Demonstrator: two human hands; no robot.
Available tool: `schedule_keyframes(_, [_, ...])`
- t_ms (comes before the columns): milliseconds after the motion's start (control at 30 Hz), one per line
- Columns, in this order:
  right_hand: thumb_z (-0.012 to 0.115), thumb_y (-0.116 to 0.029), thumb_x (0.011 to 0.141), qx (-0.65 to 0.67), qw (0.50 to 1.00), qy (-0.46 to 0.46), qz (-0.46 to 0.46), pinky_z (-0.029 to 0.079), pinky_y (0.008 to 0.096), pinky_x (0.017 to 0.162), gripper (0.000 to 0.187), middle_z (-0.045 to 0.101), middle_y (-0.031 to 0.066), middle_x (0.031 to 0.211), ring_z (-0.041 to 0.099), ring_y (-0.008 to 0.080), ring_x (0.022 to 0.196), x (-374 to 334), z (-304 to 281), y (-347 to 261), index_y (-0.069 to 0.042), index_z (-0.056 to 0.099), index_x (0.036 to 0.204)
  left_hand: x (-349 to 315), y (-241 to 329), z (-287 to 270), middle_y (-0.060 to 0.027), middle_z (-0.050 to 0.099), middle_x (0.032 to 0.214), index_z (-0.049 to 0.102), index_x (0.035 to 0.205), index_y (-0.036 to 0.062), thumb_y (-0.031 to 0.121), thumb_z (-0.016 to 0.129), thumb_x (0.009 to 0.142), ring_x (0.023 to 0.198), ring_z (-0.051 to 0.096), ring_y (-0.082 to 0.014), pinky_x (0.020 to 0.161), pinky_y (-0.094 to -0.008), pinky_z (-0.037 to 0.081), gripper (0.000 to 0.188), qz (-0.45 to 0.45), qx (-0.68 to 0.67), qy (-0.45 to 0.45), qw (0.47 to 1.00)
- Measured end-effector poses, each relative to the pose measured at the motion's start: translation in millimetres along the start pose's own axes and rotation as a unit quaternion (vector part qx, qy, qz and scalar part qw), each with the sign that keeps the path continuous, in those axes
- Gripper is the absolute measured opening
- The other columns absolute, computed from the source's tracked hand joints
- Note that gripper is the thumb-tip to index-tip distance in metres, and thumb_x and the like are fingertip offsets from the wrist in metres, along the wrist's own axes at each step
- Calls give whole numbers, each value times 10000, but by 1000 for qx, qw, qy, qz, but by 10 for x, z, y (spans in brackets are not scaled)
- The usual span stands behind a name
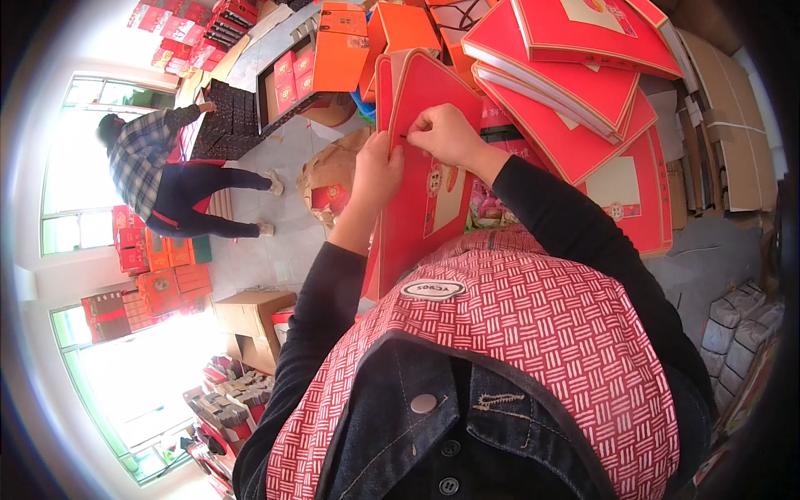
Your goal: The person assembles red cardboard boxes by folding flaps and securing them with small white ties. They repeatedly pick up flat box components, fold them into shape, and tie them closed before stacking the finished boxes.
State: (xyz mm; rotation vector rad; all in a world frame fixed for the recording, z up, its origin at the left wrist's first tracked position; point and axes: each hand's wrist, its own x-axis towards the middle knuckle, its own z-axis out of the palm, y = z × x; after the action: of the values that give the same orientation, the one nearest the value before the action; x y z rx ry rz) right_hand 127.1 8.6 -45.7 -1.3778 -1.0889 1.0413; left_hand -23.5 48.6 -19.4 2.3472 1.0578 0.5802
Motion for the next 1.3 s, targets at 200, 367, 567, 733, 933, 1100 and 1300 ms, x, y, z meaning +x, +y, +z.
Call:
schedule_keyframes(200, [590, -103, 706, -234, 951, 52, -196, 454, 390, 546, 123, 571, 164, 624, 581, 335, 606, -4, 67, 78, 14, 554, 717, -35, -51, 105, -210, 542, 799, 497, 787, -3, 52, 515, 759, 782, 535, -403, 655, -466, 442, 64, 45, 51, 45, 997])
schedule_keyframes(367, [522, -80, 730, -339, 897, -21, -282, 445, 471, 635, 106, 553, 202, 772, 557, 374, 759, 10, -154, -144, -6, 505, 804, 28, 104, 240, -211, 572, 816, 564, 838, 11, 89, 501, 758, 815, 555, -392, 691, -450, 456, 129, -36, 14, 45, 998])
schedule_keyframes(567, [582, -49, 763, 28, 997, 51, 57, 433, 293, 464, 106, 598, 108, 602, 574, 177, 524, -13, -87, 176, 35, 597, 700, -26, 102, 208, -224, 556, 793, 557, 863, 2, 126, 512, 760, 766, 537, -418, 691, -452, 451, 167, 13, -118, 26, 993])
schedule_keyframes(733, [569, -52, 818, 2, 999, 22, 27, 400, 218, 443, 85, 575, 31, 635, 521, 81, 525, -95, -151, 133, 19, 605, 787, 168, -143, 393, -199, 564, 722, 597, 963, 36, 183, 538, 768, 741, 543, -412, 679, -429, 462, 252, -81, -14, 22, 996])
schedule_keyframes(933, [546, -61, 854, 64, 996, 11, 67, 407, 201, 463, 80, 571, 23, 694, 502, 83, 521, -97, -381, 217, 8, 577, 880, 269, 352, 182, -110, 463, 1001, 631, 835, 89, 149, 555, 750, 996, 475, -291, 810, -384, 417, 129, -93, 48, -51, 993])
schedule_keyframes(1100, [484, -308, 902, 113, 989, 9, 99, 417, 211, 465, 314, 563, 29, 676, 506, 96, 514, -182, -329, 140, -9, 575, 885, 263, 306, 264, -146, 462, 990, 621, 824, 70, 107, 577, 707, 960, 489, -314, 781, -396, 434, 131, -45, 44, -66, 996])
schedule_keyframes(1300, [402, -540, 880, -90, 987, 1, 136, 351, 230, 405, 543, 544, 17, 623, 481, 97, 459, -146, -475, 111, -45, 603, 783, 292, 533, 380, -222, 470, 1015, 597, 849, -15, 82, 576, 671, 884, 517, -358, 725, -409, 482, 204, -46, 48, -129, 989])
